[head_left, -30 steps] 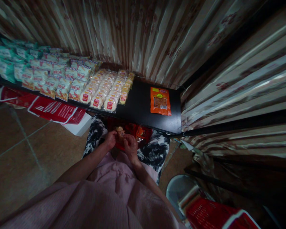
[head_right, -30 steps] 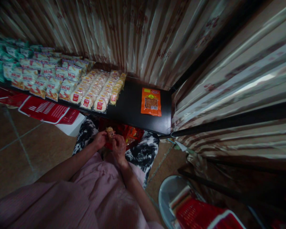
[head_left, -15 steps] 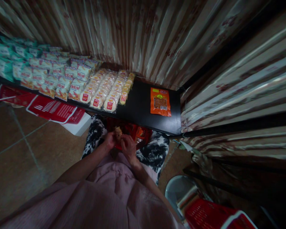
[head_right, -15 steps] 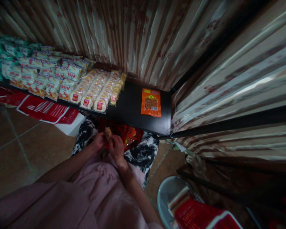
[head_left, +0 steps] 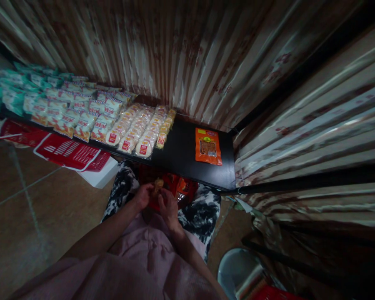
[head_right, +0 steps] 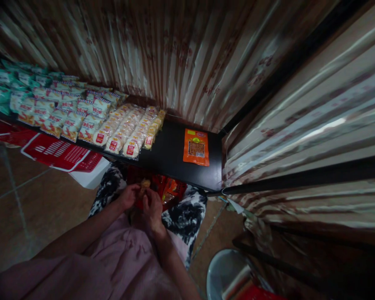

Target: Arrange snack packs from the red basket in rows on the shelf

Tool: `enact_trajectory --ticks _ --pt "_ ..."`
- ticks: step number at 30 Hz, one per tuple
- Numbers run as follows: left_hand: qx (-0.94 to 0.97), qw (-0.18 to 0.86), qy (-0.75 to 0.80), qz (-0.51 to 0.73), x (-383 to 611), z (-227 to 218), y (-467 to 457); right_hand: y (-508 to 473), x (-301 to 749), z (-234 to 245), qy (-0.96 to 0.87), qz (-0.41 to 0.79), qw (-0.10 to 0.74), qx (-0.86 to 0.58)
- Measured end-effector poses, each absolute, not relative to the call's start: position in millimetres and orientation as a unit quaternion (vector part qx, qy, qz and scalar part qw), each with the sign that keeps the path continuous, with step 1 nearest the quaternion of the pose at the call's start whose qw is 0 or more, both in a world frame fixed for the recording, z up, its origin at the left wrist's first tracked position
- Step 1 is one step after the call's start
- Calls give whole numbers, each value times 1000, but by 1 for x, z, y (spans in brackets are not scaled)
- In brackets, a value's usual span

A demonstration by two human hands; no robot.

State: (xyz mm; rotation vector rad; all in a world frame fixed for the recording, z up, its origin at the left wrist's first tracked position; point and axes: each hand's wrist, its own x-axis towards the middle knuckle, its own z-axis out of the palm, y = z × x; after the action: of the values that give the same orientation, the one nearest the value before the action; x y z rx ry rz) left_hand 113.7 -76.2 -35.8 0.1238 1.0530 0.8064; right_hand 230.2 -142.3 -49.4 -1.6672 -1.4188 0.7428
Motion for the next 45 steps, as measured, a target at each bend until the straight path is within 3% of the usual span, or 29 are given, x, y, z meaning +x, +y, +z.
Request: enact_trajectory --ticks 12,31,45 --pt "246 700 561 368 120 -20 -86 -142 230 -51 -493 350 401 -688" --pt "355 588 607 399 128 0 -80 -126 236 -40 -538 275 364 -709" --pt "452 495 604 432 125 8 -73 -103 240 -26 -561 273 404 -669"
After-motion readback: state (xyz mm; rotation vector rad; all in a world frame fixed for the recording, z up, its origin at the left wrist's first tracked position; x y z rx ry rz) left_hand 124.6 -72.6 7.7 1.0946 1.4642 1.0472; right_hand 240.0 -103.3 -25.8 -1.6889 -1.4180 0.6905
